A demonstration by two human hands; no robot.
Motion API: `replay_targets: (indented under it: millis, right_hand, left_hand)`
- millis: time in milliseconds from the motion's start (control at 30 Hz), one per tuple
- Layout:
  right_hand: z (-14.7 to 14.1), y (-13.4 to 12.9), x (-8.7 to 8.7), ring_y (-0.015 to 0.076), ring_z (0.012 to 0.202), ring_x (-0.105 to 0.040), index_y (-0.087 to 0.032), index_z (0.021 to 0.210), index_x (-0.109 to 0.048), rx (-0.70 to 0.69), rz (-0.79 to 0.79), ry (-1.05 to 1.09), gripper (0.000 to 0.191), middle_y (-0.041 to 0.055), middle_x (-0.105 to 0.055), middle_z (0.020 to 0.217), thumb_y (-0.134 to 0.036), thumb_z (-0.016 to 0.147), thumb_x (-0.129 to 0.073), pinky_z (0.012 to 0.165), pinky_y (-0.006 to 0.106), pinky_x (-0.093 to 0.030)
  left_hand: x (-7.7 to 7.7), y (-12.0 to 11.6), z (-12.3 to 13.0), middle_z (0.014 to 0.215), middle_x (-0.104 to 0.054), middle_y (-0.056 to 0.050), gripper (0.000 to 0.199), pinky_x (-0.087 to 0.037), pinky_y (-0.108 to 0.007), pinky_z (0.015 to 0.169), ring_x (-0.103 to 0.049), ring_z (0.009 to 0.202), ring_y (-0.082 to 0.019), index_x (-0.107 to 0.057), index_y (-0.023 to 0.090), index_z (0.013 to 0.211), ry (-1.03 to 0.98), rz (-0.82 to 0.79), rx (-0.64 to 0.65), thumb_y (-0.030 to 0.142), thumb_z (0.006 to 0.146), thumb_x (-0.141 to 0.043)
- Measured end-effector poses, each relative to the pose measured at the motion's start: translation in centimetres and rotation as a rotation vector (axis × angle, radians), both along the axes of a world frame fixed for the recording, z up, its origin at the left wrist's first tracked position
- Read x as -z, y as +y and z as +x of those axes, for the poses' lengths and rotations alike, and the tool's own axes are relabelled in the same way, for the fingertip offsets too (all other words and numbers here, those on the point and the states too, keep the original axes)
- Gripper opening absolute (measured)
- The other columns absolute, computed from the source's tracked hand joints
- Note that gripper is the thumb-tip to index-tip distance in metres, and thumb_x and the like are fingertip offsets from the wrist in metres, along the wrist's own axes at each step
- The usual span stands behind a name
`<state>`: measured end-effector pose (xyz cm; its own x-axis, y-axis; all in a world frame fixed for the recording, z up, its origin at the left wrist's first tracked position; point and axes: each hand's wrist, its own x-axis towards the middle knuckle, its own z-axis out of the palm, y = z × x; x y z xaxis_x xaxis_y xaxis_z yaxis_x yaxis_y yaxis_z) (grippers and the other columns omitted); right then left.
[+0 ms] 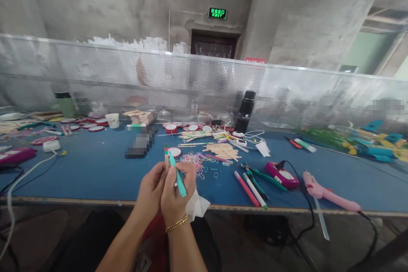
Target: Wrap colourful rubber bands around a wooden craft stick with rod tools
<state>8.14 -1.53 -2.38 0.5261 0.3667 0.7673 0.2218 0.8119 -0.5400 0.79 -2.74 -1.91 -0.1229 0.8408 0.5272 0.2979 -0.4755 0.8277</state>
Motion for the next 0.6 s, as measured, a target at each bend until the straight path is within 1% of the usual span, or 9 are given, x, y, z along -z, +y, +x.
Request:
replay_targets:
  millis: [200, 367, 600]
  right_hand:
    - [-0.02, -0.05, -0.33, 0.0142, 0.079, -0.065, -0.024, 0.096, -0.059, -0.044, 0.035, -0.042, 0.004, -0.0013, -0.064, 0.087, -0.024, 0.099, -0.057, 0.073, 0.03, -0.054]
    - [-0.07, -0.02, -0.11, 0.0152, 0.079, -0.065, -0.023, 0.096, -0.059, -0.006, -0.015, 0.004, 0.006, -0.0002, -0.065, 0.087, -0.028, 0.1, -0.057, 0.074, 0.032, -0.055]
    - [-0.01, 0.01, -0.13, 0.0153, 0.079, -0.064, -0.024, 0.095, -0.059, -0.011, -0.001, -0.026, 0.008, -0.0003, -0.064, 0.087, -0.03, 0.1, -0.057, 0.073, 0.031, -0.054]
  left_hand:
    - [-0.02, 0.02, -0.07, 0.072, -0.062, 0.0, 0.031, -0.044, -0.027, 0.065, -0.056, 0.069, -0.017, -0.057, 0.022, 0.077, -0.003, 0.01, -0.004, 0.046, 0.096, -0.055]
    - [-0.19, -0.03, 0.1, 0.071, -0.062, 0.001, 0.032, -0.042, -0.026, 0.062, -0.053, 0.066, -0.016, -0.057, 0.021, 0.077, -0.009, 0.012, -0.016, 0.045, 0.097, -0.054]
    - [-0.09, 0.0, 0.03, 0.073, -0.064, 0.0, 0.03, -0.043, -0.026, 0.063, -0.055, 0.067, -0.016, -0.059, 0.021, 0.079, 0.0, 0.019, -0.009, 0.045, 0.097, -0.055]
